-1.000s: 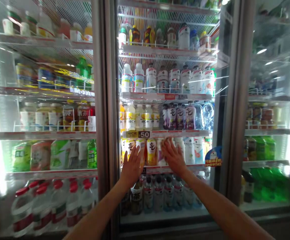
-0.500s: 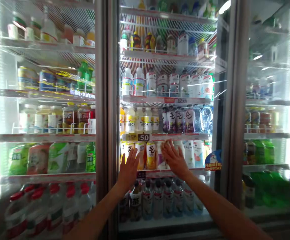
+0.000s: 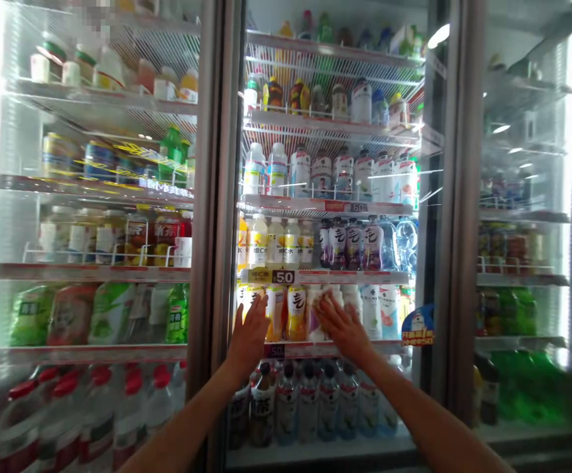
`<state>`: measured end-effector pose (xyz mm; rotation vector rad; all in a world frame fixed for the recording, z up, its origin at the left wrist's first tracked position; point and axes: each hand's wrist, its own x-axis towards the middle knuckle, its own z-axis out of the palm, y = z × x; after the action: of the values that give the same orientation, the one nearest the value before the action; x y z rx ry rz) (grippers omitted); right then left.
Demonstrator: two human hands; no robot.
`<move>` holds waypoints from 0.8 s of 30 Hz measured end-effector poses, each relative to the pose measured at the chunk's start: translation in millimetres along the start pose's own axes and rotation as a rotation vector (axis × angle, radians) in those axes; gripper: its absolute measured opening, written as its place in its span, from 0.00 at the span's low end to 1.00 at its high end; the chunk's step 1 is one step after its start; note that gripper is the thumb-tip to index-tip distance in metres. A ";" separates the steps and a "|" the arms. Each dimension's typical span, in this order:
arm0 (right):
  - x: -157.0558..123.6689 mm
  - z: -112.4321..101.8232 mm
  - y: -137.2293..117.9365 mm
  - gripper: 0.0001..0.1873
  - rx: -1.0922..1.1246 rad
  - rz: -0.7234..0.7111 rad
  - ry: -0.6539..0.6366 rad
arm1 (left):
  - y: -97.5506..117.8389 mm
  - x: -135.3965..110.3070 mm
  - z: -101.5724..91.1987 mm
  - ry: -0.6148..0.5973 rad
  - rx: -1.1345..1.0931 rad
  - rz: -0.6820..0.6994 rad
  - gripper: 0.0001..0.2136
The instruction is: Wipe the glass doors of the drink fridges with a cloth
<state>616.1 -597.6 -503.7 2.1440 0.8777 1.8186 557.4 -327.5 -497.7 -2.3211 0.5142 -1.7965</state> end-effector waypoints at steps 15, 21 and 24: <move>7.6 -5.8 40.3 0.24 -0.076 0.251 0.105 | 7.2 -0.8 4.0 0.008 -0.023 0.077 0.09; -27.9 -14.1 117.0 0.27 -0.124 0.735 0.098 | 19.6 -2.6 8.0 -0.019 -0.027 0.091 0.09; -29.9 -11.2 104.2 0.29 -0.115 0.862 0.130 | 23.6 -2.8 7.4 0.006 -0.057 0.080 0.08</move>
<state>635.7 -700.4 -473.3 2.5526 -0.2147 2.2881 559.9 -348.9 -510.0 -2.2969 0.6583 -1.7760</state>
